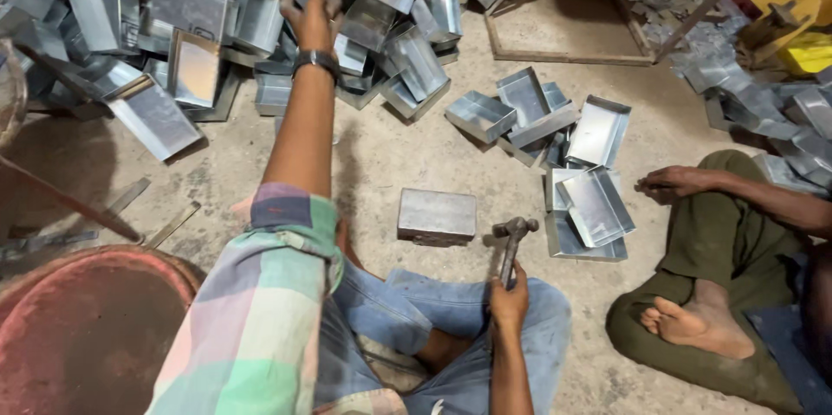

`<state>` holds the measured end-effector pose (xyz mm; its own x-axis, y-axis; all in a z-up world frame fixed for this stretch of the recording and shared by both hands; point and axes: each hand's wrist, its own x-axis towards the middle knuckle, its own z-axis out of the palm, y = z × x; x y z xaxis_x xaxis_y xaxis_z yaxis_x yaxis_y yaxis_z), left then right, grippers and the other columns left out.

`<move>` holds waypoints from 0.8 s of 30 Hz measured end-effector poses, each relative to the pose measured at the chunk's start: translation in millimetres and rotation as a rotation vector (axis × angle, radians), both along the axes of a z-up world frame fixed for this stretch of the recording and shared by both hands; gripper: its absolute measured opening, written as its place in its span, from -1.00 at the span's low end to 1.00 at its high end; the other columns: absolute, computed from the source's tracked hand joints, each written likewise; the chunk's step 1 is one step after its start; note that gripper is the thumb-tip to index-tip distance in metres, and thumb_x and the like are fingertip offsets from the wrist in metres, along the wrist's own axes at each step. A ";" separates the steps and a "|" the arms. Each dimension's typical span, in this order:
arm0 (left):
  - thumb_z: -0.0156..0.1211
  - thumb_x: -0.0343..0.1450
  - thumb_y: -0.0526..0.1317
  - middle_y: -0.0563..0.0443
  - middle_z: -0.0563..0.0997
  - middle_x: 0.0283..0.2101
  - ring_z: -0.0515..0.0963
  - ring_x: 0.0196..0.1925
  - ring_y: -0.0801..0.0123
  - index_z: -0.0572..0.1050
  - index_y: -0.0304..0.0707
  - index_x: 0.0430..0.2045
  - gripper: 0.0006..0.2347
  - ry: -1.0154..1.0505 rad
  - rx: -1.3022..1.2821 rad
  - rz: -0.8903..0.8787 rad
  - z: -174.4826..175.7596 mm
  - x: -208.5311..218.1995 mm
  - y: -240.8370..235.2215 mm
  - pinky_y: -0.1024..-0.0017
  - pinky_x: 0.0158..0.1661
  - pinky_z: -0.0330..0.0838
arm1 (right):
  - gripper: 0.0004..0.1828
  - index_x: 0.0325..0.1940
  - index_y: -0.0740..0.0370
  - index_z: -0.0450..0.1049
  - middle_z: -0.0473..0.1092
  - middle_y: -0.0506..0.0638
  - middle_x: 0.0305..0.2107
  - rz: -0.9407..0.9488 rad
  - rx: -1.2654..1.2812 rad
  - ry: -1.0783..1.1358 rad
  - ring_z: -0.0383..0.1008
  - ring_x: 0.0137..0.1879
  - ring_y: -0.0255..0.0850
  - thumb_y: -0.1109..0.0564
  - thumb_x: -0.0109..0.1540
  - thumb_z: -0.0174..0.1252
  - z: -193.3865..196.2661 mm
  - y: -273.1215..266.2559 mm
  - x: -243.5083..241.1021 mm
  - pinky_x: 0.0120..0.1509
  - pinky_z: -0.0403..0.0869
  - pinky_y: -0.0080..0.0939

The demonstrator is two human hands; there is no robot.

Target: The person uses a hammer to fold and flatten the edges of small sheet-metal boxes on a fabrication floor, handling them one at a time while seated on the ground.

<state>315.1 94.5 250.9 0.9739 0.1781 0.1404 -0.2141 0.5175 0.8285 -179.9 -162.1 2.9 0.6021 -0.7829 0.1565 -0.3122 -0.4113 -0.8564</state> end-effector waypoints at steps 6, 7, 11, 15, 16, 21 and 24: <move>0.31 0.36 0.05 0.07 0.71 -0.28 0.66 -0.38 0.47 0.51 -0.26 -0.11 -0.61 0.207 0.668 -0.302 -196.7 -87.9 -12.2 0.43 -0.44 0.46 | -0.34 0.36 0.09 0.36 0.52 0.26 0.00 -0.039 0.274 0.118 0.55 0.09 0.06 0.12 0.17 0.30 -7.6 10.4 3.3 0.16 0.47 -0.04; 0.29 0.37 0.05 0.04 0.71 -0.31 0.63 -0.39 0.46 0.59 -0.28 -0.25 -0.65 0.232 0.765 -0.325 -234.1 -109.4 -13.0 0.40 -0.46 0.47 | -0.35 0.36 0.07 0.36 0.51 0.26 0.01 -0.029 0.233 0.137 0.54 0.12 0.07 0.10 0.17 0.30 -4.8 10.0 -0.8 0.17 0.47 -0.04; 0.32 0.39 0.03 -0.32 0.66 -0.21 0.64 -0.14 -0.05 0.56 -0.28 -0.18 -0.65 0.132 1.109 -0.092 -310.6 -183.9 -30.5 0.16 -0.14 0.51 | -0.36 0.36 -0.01 0.36 0.50 0.26 0.03 -0.001 0.163 0.226 0.54 0.14 0.12 0.03 0.17 0.28 18.1 21.9 -0.3 0.17 0.48 0.00; 0.28 0.37 -0.08 -0.35 0.57 -0.05 0.50 0.04 -0.20 0.53 -0.28 -0.09 -0.68 -0.013 1.282 0.073 -313.9 -217.1 -63.2 0.02 0.07 0.37 | -0.36 0.35 -0.07 0.36 0.51 0.30 -0.02 0.077 0.126 0.381 0.51 0.13 0.24 -0.05 0.16 0.25 44.7 38.5 0.0 0.16 0.49 0.09; 0.27 0.37 -0.09 -0.33 0.56 -0.03 0.49 0.06 -0.19 0.52 -0.28 -0.08 -0.68 -0.083 1.289 0.061 -311.6 -223.5 -69.3 0.03 0.10 0.36 | -0.37 0.34 -0.09 0.36 0.52 0.30 -0.06 0.097 0.128 0.435 0.52 0.11 0.24 -0.08 0.18 0.23 49.4 41.9 -2.6 0.15 0.49 0.11; 0.28 0.35 -0.09 -0.30 0.55 0.03 0.47 0.11 -0.18 0.48 -0.32 -0.04 -0.62 -0.398 1.256 -0.052 -282.5 -212.6 -113.6 0.02 0.08 0.36 | -0.36 0.38 -0.11 0.31 0.55 0.32 -0.20 0.154 0.089 0.669 0.53 0.00 0.30 -0.12 0.21 0.20 65.7 47.7 10.8 0.09 0.48 0.21; 0.31 0.35 -0.03 -0.30 0.53 0.07 0.47 0.14 -0.15 0.45 -0.34 0.04 -0.55 -0.409 1.291 -0.205 -277.9 -195.5 -153.6 0.02 0.08 0.37 | -0.37 0.36 -0.08 0.28 0.52 0.31 -0.21 0.154 0.035 0.714 0.53 -0.05 0.31 -0.11 0.21 0.21 70.8 51.5 17.7 0.03 0.49 0.26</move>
<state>119.7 -59.1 -27.0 0.8158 -0.4388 0.3768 -0.5720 -0.5157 0.6379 -162.3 -110.6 73.7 0.6519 -0.6781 -0.3394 -0.7402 -0.4717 -0.4792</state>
